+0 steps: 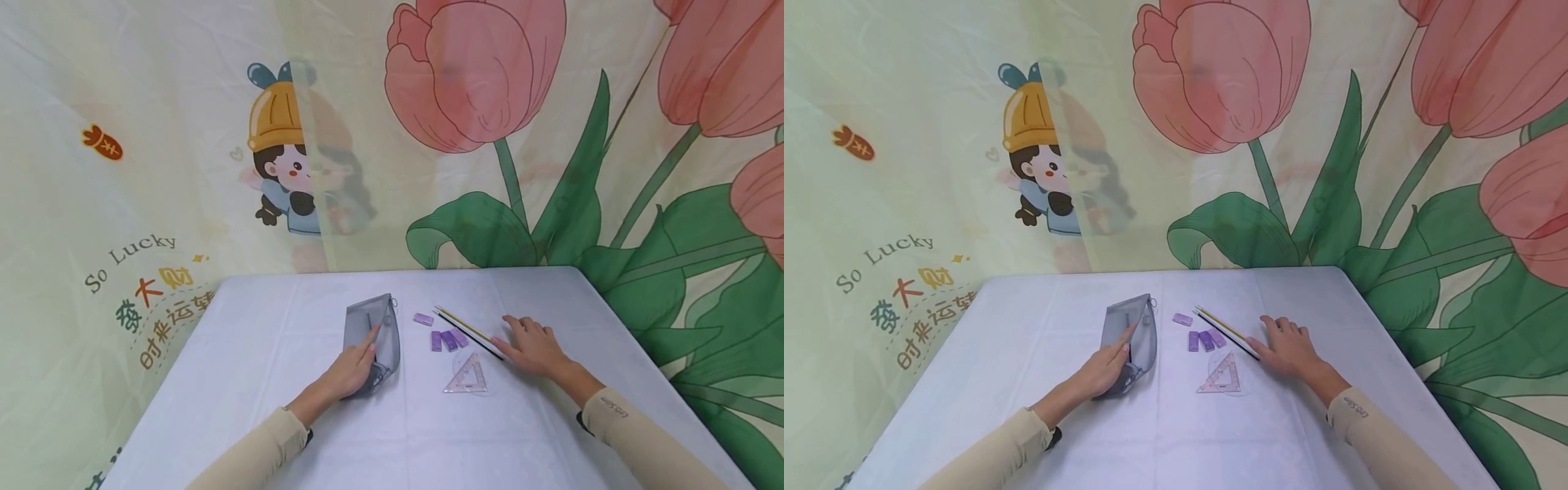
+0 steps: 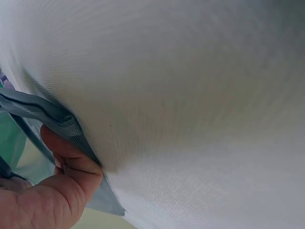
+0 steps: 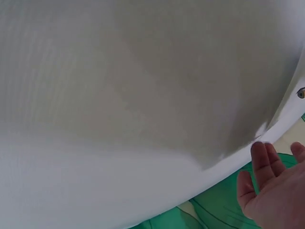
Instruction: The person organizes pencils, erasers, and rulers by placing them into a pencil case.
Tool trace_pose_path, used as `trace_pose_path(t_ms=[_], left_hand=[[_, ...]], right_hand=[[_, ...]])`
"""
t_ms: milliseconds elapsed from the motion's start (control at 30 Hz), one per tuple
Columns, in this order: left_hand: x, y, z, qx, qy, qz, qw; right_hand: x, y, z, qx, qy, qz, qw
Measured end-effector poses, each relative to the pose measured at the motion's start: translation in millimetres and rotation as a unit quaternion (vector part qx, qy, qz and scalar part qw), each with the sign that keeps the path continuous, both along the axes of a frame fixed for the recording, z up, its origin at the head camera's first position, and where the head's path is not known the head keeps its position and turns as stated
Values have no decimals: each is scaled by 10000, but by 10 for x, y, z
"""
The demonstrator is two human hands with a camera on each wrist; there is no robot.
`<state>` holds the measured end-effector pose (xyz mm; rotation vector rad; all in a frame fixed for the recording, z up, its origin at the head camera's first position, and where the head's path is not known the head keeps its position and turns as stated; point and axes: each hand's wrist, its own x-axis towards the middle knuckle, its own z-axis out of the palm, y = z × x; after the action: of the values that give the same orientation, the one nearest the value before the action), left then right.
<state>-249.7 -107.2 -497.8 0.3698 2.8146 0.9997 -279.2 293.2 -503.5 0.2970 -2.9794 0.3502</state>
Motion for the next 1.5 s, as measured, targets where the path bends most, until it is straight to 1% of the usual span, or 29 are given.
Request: trace_pose_path(t_ms=[200,300,500,667,867,1067,1167,1400,1500], left_hand=[[-6,-4,-14,39,-14,-34,10000],[-6,-6,-19,54,-34,-49,10000],[-4,-7,16,23,-63,-60,10000],[-12,-3,33,1,-154,-18,9999],[-12,4,18,25,-174,-20,9998],[0,8,11,28,-194,20,9998],[0,10,10,20,-190,25,9998],[-12,-3,20,37,-145,-40,9999],[-7,-11,18,68,-121,-54,9999]], right_hand=[[-26,44,-28,-294,-319,-97,9990],[-42,66,-28,-387,-539,-34,9978],[-64,74,-13,-540,-942,48,9941],[-81,41,7,-344,-1031,76,9940],[-105,-12,-5,198,-1233,68,9922],[-113,-47,6,358,-1272,386,9905],[-115,-54,17,389,-1275,459,9900],[-122,-35,8,625,-905,741,9912],[-113,-39,9,722,-918,724,9905]])
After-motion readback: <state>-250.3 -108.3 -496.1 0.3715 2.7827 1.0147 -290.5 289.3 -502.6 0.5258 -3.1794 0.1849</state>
